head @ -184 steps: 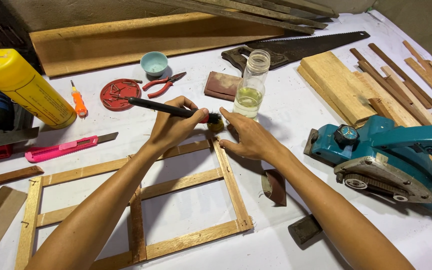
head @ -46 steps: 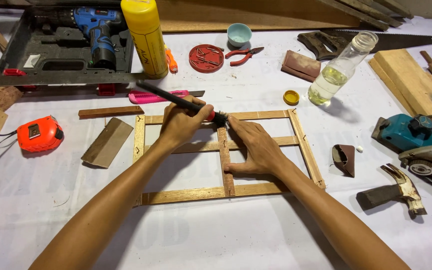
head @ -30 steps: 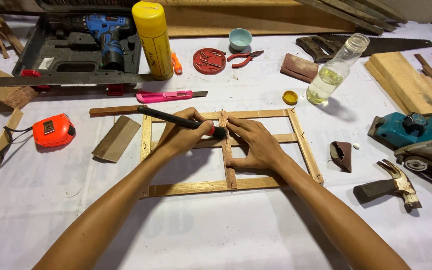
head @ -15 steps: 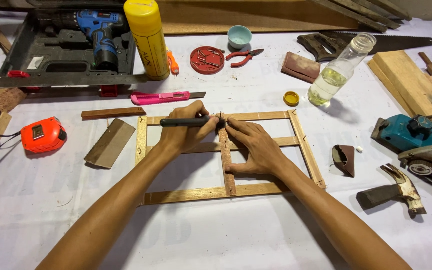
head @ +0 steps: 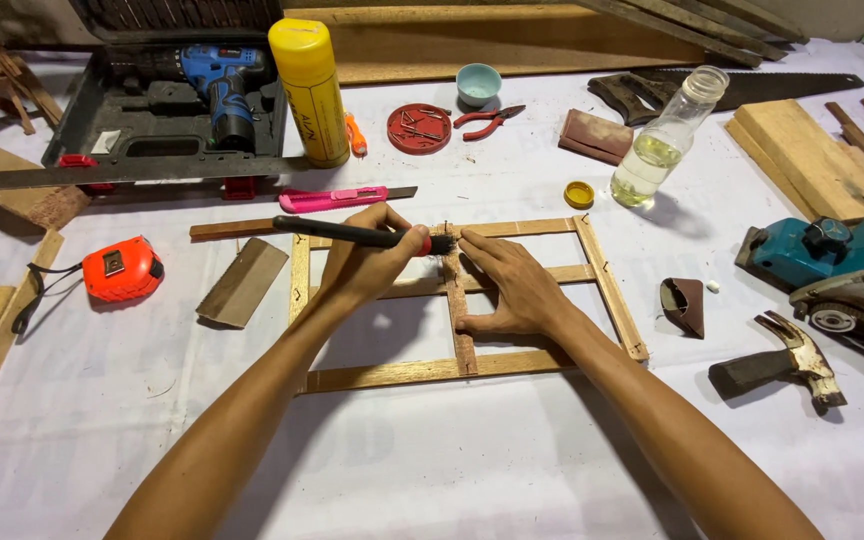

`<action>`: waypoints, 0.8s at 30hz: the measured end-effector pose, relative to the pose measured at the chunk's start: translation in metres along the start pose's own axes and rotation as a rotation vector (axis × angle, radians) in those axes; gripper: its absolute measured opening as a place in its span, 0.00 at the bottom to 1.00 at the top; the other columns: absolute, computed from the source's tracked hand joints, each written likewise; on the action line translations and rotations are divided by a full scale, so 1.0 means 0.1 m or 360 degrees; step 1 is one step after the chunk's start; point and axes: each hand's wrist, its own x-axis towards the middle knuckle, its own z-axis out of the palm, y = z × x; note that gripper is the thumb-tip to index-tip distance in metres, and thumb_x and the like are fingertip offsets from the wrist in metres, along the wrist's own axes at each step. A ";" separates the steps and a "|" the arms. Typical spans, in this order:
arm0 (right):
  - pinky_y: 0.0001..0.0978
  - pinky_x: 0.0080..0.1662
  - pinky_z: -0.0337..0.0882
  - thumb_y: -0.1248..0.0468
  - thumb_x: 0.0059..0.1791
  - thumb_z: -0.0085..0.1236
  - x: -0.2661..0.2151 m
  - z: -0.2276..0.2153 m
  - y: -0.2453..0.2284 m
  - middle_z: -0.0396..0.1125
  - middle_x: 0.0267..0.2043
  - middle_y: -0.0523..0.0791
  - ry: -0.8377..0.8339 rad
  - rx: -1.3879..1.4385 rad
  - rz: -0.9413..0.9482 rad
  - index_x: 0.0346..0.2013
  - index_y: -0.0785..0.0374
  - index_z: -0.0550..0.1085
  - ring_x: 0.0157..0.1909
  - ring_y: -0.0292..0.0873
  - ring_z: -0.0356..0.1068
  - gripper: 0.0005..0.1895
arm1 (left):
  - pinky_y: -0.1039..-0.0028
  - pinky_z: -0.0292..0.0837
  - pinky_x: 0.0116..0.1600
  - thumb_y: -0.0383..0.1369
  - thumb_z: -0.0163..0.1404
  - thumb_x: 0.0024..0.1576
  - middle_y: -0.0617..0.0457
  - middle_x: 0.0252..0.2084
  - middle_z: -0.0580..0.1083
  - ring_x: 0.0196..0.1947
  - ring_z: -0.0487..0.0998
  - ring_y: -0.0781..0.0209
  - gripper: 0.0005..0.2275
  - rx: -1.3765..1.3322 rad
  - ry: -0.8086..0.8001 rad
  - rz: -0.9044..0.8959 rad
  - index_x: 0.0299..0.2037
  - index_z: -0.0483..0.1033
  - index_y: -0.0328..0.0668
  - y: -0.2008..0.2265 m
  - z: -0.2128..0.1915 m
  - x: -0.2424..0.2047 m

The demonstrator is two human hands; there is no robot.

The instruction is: Constructing and finishing a small wooden grid frame using a hammer and brush.

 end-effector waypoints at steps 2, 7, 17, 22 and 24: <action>0.52 0.67 0.59 0.36 0.31 0.70 0.02 -0.04 -0.04 0.56 0.72 0.56 -0.0011 0.0017 0.0036 0.72 0.67 0.54 0.68 0.61 0.58 0.66 | 0.77 0.71 0.24 0.42 0.57 0.58 0.52 0.25 0.80 0.20 0.77 0.70 0.14 -0.0213 -0.0028 -0.0096 0.32 0.76 0.38 -0.07 0.09 0.06; 0.52 0.67 0.60 0.37 0.30 0.72 0.02 -0.01 0.01 0.57 0.69 0.61 0.0026 0.0068 0.0006 0.76 0.69 0.45 0.67 0.62 0.60 0.73 | 0.77 0.67 0.21 0.43 0.57 0.59 0.49 0.22 0.75 0.18 0.73 0.69 0.14 -0.0340 -0.0270 -0.0708 0.32 0.75 0.39 -0.08 0.21 0.13; 0.52 0.68 0.59 0.35 0.30 0.73 0.02 0.00 0.00 0.56 0.71 0.61 0.0030 0.0062 0.0002 0.75 0.70 0.46 0.69 0.63 0.59 0.73 | 0.78 0.76 0.27 0.40 0.56 0.58 0.51 0.26 0.79 0.26 0.81 0.68 0.13 -0.0277 -0.0120 -0.0128 0.35 0.74 0.35 -0.36 0.28 0.28; 0.53 0.67 0.59 0.35 0.30 0.72 0.02 -0.03 -0.02 0.53 0.74 0.59 0.0024 0.0033 0.0003 0.75 0.67 0.49 0.69 0.63 0.57 0.71 | 0.73 0.71 0.27 0.40 0.56 0.57 0.51 0.25 0.79 0.23 0.80 0.66 0.13 -0.0052 -0.0099 -0.0007 0.34 0.75 0.34 -0.20 0.20 0.12; 0.52 0.68 0.59 0.35 0.32 0.71 0.02 -0.03 -0.03 0.53 0.76 0.53 0.0009 0.0023 -0.0023 0.73 0.61 0.57 0.70 0.59 0.58 0.63 | 0.71 0.68 0.25 0.40 0.57 0.55 0.49 0.23 0.77 0.21 0.76 0.63 0.14 -0.0015 -0.0144 -0.0075 0.34 0.77 0.33 -0.16 0.15 0.04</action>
